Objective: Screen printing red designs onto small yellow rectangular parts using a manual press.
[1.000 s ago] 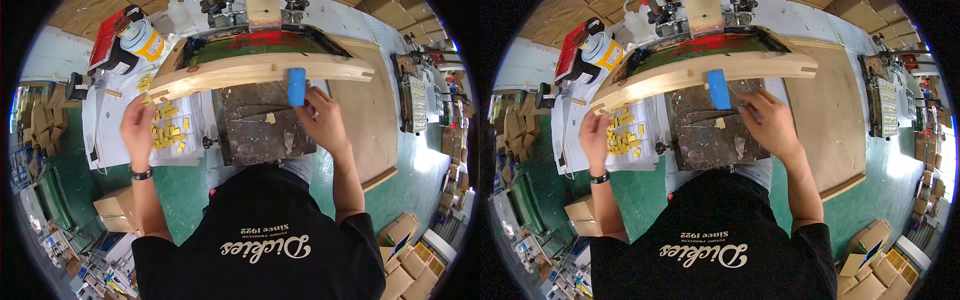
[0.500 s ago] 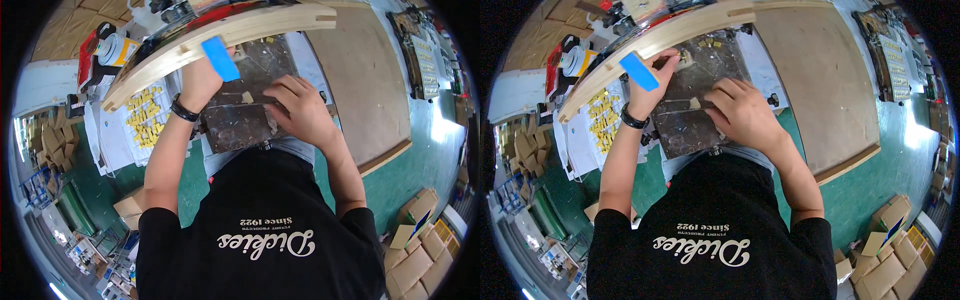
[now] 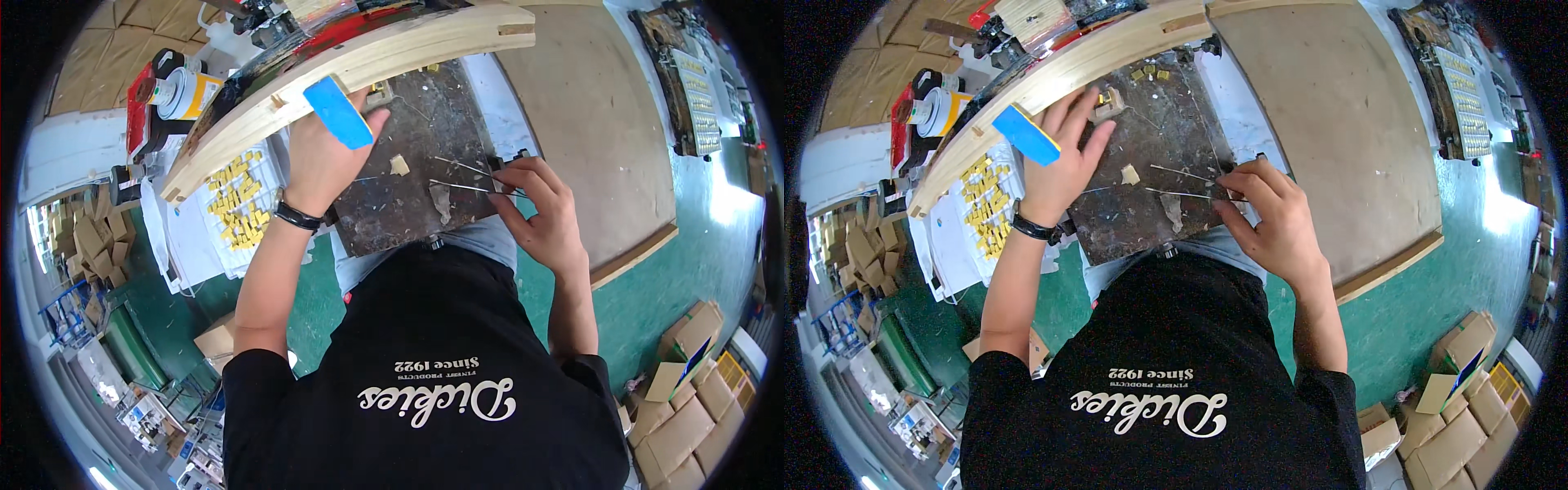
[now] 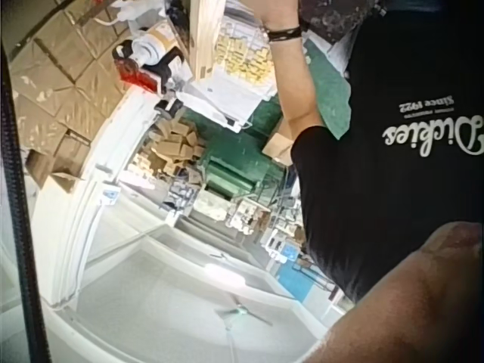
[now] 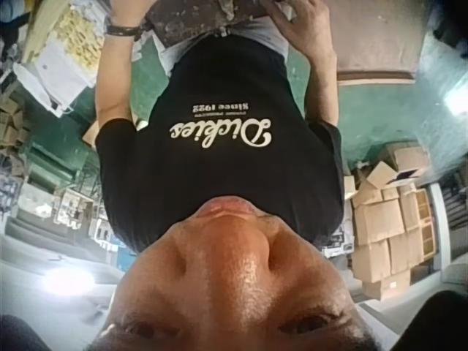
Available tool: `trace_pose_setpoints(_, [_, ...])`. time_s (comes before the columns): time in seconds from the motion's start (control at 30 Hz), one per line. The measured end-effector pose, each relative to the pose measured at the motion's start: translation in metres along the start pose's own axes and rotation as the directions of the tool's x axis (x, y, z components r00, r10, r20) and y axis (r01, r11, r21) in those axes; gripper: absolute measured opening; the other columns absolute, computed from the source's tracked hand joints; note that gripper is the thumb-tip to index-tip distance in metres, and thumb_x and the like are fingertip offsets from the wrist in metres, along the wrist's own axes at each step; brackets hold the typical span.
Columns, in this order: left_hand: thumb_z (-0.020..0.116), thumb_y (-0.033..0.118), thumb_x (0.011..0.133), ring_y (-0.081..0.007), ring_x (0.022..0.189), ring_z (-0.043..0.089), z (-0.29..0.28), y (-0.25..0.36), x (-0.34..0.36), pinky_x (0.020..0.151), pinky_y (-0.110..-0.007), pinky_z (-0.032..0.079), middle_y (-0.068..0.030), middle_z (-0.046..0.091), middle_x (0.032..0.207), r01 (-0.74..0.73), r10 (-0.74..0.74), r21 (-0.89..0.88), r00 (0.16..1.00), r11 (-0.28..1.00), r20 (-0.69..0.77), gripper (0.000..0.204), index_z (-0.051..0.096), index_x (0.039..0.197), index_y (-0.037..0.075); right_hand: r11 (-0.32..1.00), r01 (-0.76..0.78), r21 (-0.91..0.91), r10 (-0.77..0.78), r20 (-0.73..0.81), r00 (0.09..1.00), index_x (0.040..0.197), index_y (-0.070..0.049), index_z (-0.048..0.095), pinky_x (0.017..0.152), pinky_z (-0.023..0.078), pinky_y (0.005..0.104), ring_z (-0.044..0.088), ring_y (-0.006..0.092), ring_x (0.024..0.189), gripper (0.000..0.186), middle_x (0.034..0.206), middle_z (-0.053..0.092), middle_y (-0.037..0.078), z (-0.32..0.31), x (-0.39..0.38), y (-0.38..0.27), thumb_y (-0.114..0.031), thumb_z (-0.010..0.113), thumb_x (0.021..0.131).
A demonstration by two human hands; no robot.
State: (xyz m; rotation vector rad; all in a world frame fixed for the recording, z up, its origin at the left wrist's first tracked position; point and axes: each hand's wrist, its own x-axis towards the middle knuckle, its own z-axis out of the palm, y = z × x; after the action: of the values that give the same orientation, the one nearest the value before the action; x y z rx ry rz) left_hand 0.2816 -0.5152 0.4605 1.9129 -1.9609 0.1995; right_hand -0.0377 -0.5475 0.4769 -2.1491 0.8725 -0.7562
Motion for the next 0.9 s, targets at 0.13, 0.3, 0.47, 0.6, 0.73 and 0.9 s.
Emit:
trace_pose_setpoints(0.13, [0.075, 0.032, 0.098, -0.0345, 0.125, 0.062, 0.003, 0.002, -0.011, 0.107, -0.044, 0.049, -0.0125, 0.059, 0.151, -0.014, 0.010, 0.108, 0.999, 0.994, 0.036, 0.053, 0.066, 0.144, 0.007, 0.998, -0.049, 0.025, 0.049, 0.017, 0.999, 0.110, 0.002, 0.073, 0.076, 0.055, 0.0322, 0.066, 0.0232, 0.086, 0.028, 0.111, 0.069, 0.011, 0.001, 0.006, -0.003, 0.006, 0.079, 0.083])
trace_pose_setpoints(0.3, [0.075, 0.034, 0.098, -0.0376, 0.129, 0.059, 0.003, 0.013, -0.016, 0.110, -0.047, 0.047, -0.0141, 0.056, 0.155, -0.018, 0.011, 0.154, 0.999, 0.988, 0.046, 0.059, 0.061, 0.149, 0.007, 0.997, -0.050, 0.059, 0.050, -0.009, 0.999, 0.108, 0.001, 0.072, 0.071, 0.053, 0.0325, 0.064, 0.0221, 0.081, 0.026, 0.108, 0.068, 0.009, 0.007, 0.011, -0.009, 0.006, 0.077, 0.084])
trace_pose_setpoints(0.47, [0.074, 0.032, 0.099, -0.0377, 0.130, 0.058, -0.013, 0.010, -0.027, 0.111, -0.047, 0.046, -0.0159, 0.056, 0.154, -0.018, 0.021, -0.091, 0.999, 0.996, 0.025, 0.058, 0.060, 0.149, 0.005, 0.996, -0.054, 0.066, 0.058, -0.056, 0.997, 0.112, 0.002, 0.069, 0.069, 0.051, 0.0307, 0.062, 0.0206, 0.077, 0.027, 0.107, 0.068, 0.010, -0.001, 0.014, -0.001, 0.009, 0.071, 0.086])
trace_pose_setpoints(0.6, [0.069, 0.024, 0.103, -0.0324, 0.123, 0.064, -0.028, -0.004, -0.058, 0.107, -0.045, 0.050, -0.0166, 0.063, 0.143, 0.109, -0.155, -0.448, 0.986, 0.887, -0.067, 0.045, 0.063, 0.142, 0.002, 0.915, -0.147, 0.375, 0.232, -0.193, 0.953, 0.112, 0.001, 0.062, 0.065, 0.048, 0.0279, 0.057, 0.0193, 0.072, 0.024, 0.105, 0.066, 0.012, -0.018, 0.010, 0.017, 0.010, 0.061, 0.089])
trace_pose_setpoints(0.73, [0.055, 0.015, 0.111, -0.0225, 0.096, 0.069, -0.041, -0.049, -0.099, 0.088, -0.036, 0.057, -0.0157, 0.073, 0.120, 0.144, -0.699, -0.910, 0.689, 0.390, -0.191, 0.031, 0.061, 0.137, -0.001, 0.658, -0.059, 0.751, 0.355, -0.239, 0.904, 0.099, -0.006, 0.055, 0.060, 0.039, 0.0252, 0.050, 0.0151, 0.068, 0.016, 0.097, 0.062, 0.011, -0.053, 0.034, 0.029, 0.007, 0.056, 0.092])
trace_pose_setpoints(0.9, [0.044, 0.033, 0.115, -0.0180, 0.085, 0.062, -0.093, -0.042, -0.078, 0.072, -0.031, 0.054, -0.0163, 0.070, 0.120, -0.162, -0.726, -0.966, 0.638, 0.199, -0.257, 0.049, 0.054, 0.150, 0.000, 0.676, 0.039, 0.736, 0.192, -0.227, 0.955, 0.084, -0.012, 0.046, 0.057, 0.032, 0.0225, 0.043, 0.0086, 0.065, 0.023, 0.085, 0.056, 0.005, -0.078, 0.103, 0.018, 0.003, 0.059, 0.095])
